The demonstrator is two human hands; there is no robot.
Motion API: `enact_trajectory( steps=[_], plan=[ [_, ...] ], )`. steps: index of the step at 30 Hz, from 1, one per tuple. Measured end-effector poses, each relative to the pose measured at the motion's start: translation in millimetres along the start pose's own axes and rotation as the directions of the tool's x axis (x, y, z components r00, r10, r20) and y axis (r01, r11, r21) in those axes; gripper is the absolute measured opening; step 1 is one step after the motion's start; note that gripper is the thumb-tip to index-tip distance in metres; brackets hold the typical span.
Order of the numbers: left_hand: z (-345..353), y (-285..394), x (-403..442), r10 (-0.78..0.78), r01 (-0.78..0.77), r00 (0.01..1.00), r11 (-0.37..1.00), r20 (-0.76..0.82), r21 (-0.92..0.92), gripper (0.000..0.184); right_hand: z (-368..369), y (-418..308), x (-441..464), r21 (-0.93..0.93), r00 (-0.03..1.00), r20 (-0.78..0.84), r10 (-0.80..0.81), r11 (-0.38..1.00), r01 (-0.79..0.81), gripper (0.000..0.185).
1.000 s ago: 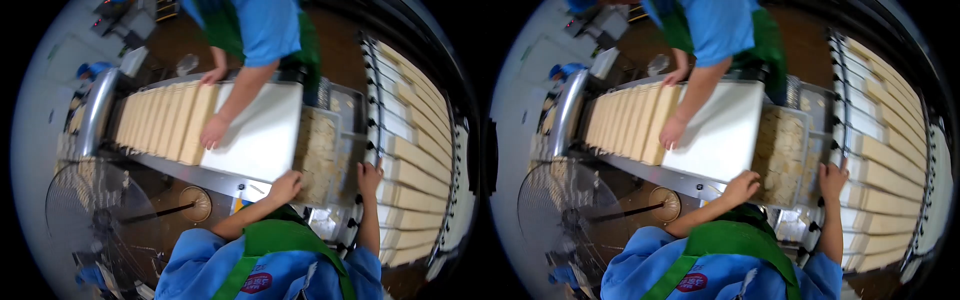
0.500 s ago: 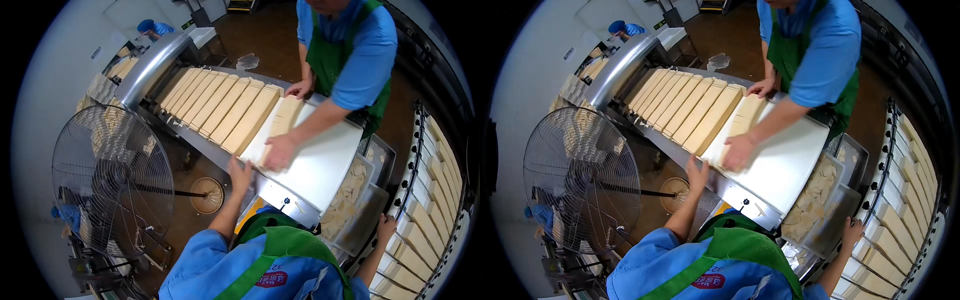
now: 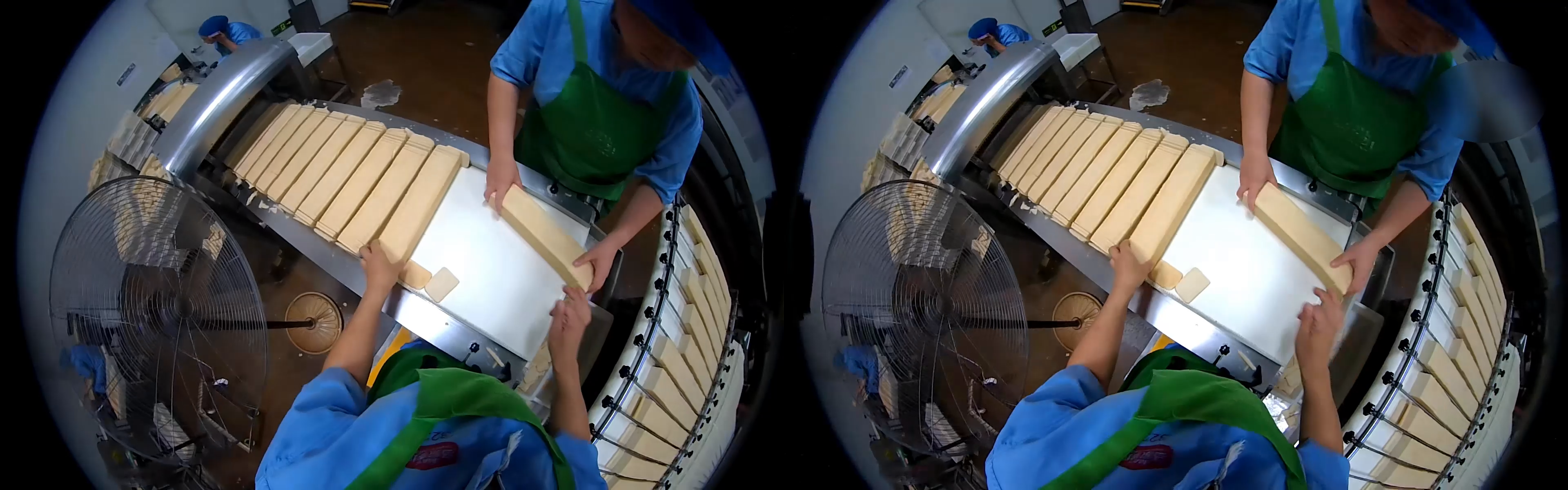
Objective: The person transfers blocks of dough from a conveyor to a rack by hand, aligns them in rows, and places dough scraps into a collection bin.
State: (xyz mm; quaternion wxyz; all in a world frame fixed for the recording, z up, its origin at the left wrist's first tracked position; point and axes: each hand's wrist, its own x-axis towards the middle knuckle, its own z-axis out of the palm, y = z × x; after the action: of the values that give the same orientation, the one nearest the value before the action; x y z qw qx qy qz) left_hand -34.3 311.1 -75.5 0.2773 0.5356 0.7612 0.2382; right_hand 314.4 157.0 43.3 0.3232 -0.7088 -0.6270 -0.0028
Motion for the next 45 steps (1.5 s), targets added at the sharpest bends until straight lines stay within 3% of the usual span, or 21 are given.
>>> enact_trajectory(
  steps=[4, 6, 7, 10, 15, 19, 22, 23, 24, 26, 28, 31, 32, 34, 36, 37, 40, 41, 42, 43, 45],
  plan=[
    [-5, 4, -1, 0.075, -0.075, 0.997, 0.997, 0.005, 0.004, 0.085, 74, -28, 38, 0.081, 0.992, 0.097, -0.075, 0.994, 0.068, 0.011],
    [1, -2, 2, 0.106, -0.108, 0.993, 0.993, 0.046, 0.042, 0.087, 113, -35, 59, 0.028, 0.976, 0.184, -0.113, 0.994, 0.110, 0.034],
    [2, 0, 0, 0.143, -0.144, 0.990, 0.974, 0.020, 0.177, 0.091, 136, -35, 70, 0.007, 0.963, 0.248, -0.108, 0.994, 0.110, 0.048],
    [2, 6, -3, 0.147, -0.154, 0.988, 0.948, 0.044, 0.278, 0.092, 189, -52, 109, -0.187, 0.890, 0.446, 0.094, 0.982, -0.010, 0.073],
    [-4, 13, -4, 0.139, -0.168, 0.985, 0.909, 0.102, 0.381, 0.093, 263, -77, 177, -0.279, 0.828, 0.471, 0.305, 0.942, -0.188, 0.072],
    [-5, 13, -3, 0.188, -0.219, 0.975, 0.878, 0.115, 0.426, 0.092, 288, -105, 231, -0.229, 0.785, 0.518, 0.341, 0.939, -0.256, 0.070],
    [-5, 12, -1, 0.210, -0.245, 0.969, 0.860, 0.128, 0.447, 0.093, 307, -119, 253, -0.252, 0.847, 0.448, 0.287, 0.949, -0.189, 0.071],
    [-5, 10, -1, 0.253, -0.281, 0.960, 0.833, 0.124, 0.477, 0.094, 308, -124, 258, -0.263, 0.789, 0.513, 0.339, 0.937, -0.231, 0.072],
    [-6, 12, 2, 0.263, -0.295, 0.955, 0.830, 0.133, 0.474, 0.094, 306, -129, 263, -0.278, 0.722, 0.573, 0.388, 0.921, -0.274, 0.073],
    [-10, 16, 0, 0.171, -0.252, 0.960, 0.874, 0.222, 0.415, 0.096, 300, -128, 259, -0.310, 0.731, 0.558, 0.392, 0.916, -0.254, 0.074],
    [-6, 10, -2, 0.207, -0.286, 0.949, 0.882, 0.236, 0.375, 0.094, 291, -117, 255, -0.306, 0.783, 0.485, 0.390, 0.914, -0.266, 0.071],
    [-6, 19, -4, 0.232, -0.321, 0.923, 0.905, 0.308, 0.279, 0.090, 244, -91, 242, -0.269, 0.731, 0.392, 0.559, 0.829, -0.490, 0.067],
    [-6, 28, -6, 0.279, -0.375, 0.898, 0.890, 0.340, 0.260, 0.090, 223, -77, 236, -0.294, 0.666, 0.364, 0.651, 0.759, -0.581, 0.065],
    [0, 44, -13, 0.387, -0.434, 0.789, 0.901, 0.476, -0.013, 0.082, 187, -40, 218, -0.304, 0.592, 0.300, 0.748, 0.663, -0.684, 0.077],
    [6, 68, -24, 0.463, -0.497, 0.636, 0.858, 0.617, -0.132, 0.086, 168, 2, 188, -0.344, 0.651, 0.067, 0.756, 0.630, -0.696, 0.089],
    [9, 80, -34, 0.420, -0.483, 0.614, 0.869, 0.668, -0.102, 0.087, 144, 7, 180, -0.365, 0.595, 0.120, 0.795, 0.592, -0.718, 0.097],
    [38, 101, -58, 0.447, -0.563, 0.558, 0.823, 0.699, -0.077, 0.086, 113, 35, 146, -0.161, 0.515, -0.017, 0.857, 0.506, -0.848, 0.093],
    [45, 109, -66, 0.454, -0.564, 0.600, 0.824, 0.659, -0.055, 0.085, 96, 43, 130, -0.148, 0.486, -0.055, 0.872, 0.475, -0.868, 0.093],
    [52, 117, -74, 0.459, -0.560, 0.644, 0.828, 0.612, -0.031, 0.084, 77, 49, 113, 0.024, 0.401, -0.075, 0.913, 0.404, -0.915, 0.092],
    [58, 125, -82, 0.481, -0.588, 0.616, 0.808, 0.623, -0.041, 0.084, 57, 53, 98, 0.198, 0.317, -0.076, 0.945, 0.326, -0.925, 0.092],
    [70, 139, -105, 0.687, -0.727, 0.504, 0.665, 0.523, -0.173, 0.076, 9, 59, 59, 0.300, 0.235, -0.178, 0.956, 0.280, -0.912, 0.090]
  ],
)
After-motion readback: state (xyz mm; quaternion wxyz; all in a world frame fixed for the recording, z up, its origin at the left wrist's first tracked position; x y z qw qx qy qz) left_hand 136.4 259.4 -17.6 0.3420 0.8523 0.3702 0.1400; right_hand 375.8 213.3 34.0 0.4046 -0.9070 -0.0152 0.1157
